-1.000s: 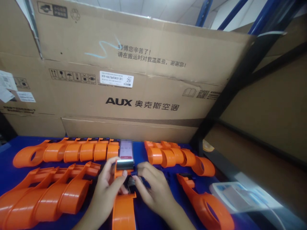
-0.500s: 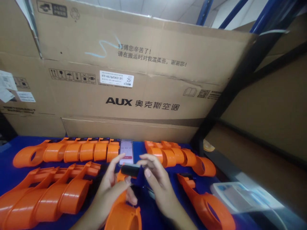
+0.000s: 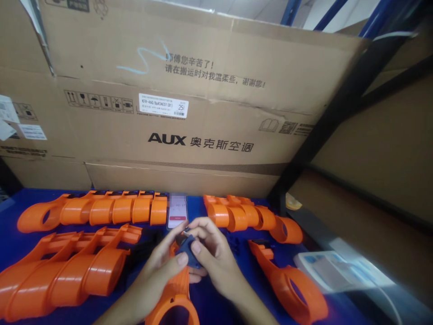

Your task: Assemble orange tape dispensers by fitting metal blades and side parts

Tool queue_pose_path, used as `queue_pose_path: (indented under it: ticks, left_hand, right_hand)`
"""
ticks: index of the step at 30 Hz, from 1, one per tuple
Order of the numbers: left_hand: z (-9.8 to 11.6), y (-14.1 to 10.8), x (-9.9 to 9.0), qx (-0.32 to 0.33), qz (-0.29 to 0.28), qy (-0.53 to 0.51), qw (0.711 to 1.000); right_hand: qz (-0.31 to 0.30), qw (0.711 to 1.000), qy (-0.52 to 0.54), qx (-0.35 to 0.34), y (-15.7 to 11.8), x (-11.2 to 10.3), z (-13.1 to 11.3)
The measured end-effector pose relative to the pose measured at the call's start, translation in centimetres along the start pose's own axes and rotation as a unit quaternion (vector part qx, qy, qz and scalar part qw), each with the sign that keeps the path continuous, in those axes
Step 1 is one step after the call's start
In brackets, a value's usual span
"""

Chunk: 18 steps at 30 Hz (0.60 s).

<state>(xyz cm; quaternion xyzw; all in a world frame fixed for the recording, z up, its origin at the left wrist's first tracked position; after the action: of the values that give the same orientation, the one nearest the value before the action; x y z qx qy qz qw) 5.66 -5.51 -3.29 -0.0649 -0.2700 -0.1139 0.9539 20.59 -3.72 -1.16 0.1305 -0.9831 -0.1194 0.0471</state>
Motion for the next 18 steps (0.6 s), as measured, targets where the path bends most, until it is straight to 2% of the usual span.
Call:
queue_pose_path:
  ticks: [2, 5, 8, 11, 13, 15, 18]
  left_hand:
    - [0.0, 0.1, -0.3, 0.024, 0.024, 0.041, 0.999]
    - [-0.1, 0.4, -0.5, 0.039, 0.021, 0.062, 0.997]
    - [-0.6, 0.7, -0.5, -0.007, -0.011, 0.002, 1.000]
    - [-0.4, 1.1, -0.6, -0.052, -0.035, -0.092, 0.994]
    - [0.2, 1.2, -0.7, -0.054, -0.030, -0.139, 0.988]
    - [0.9, 1.3, -0.9, -0.041, -0.017, -0.169, 0.985]
    - [1.4, 1.3, -0.9, -0.028, 0.003, -0.198, 0.980]
  right_hand:
    - [-0.004, 1.000, 0.017, 0.018, -0.1, 0.3, 0.1]
    - [-0.010, 0.999, 0.015, 0.031, -0.1, 0.5, 0.2]
    - [0.002, 0.999, -0.045, -0.009, 0.1, -0.1, -0.3]
    - [0.030, 0.983, -0.176, -0.031, 0.4, -1.5, -1.0]
    - [0.027, 0.946, -0.321, -0.020, 0.6, -2.4, -1.5]
    - [0.001, 0.897, -0.443, 0.002, 0.6, -3.0, -1.7]
    - [-0.051, 0.836, -0.546, 0.025, 0.4, -3.2, -1.7]
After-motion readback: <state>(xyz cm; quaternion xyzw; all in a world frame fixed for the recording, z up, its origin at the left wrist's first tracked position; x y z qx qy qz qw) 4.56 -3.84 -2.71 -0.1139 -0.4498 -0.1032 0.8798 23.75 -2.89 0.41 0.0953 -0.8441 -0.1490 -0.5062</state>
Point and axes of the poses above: each hand's wrist, its own y-axis towards the middle knuckle, its own x-axis out of the palm, z = x × y, the point moved 3 cm from there along y, towards the middle knuckle, and after that the axes turned 2 degrees about z, right-handed, at the moved point
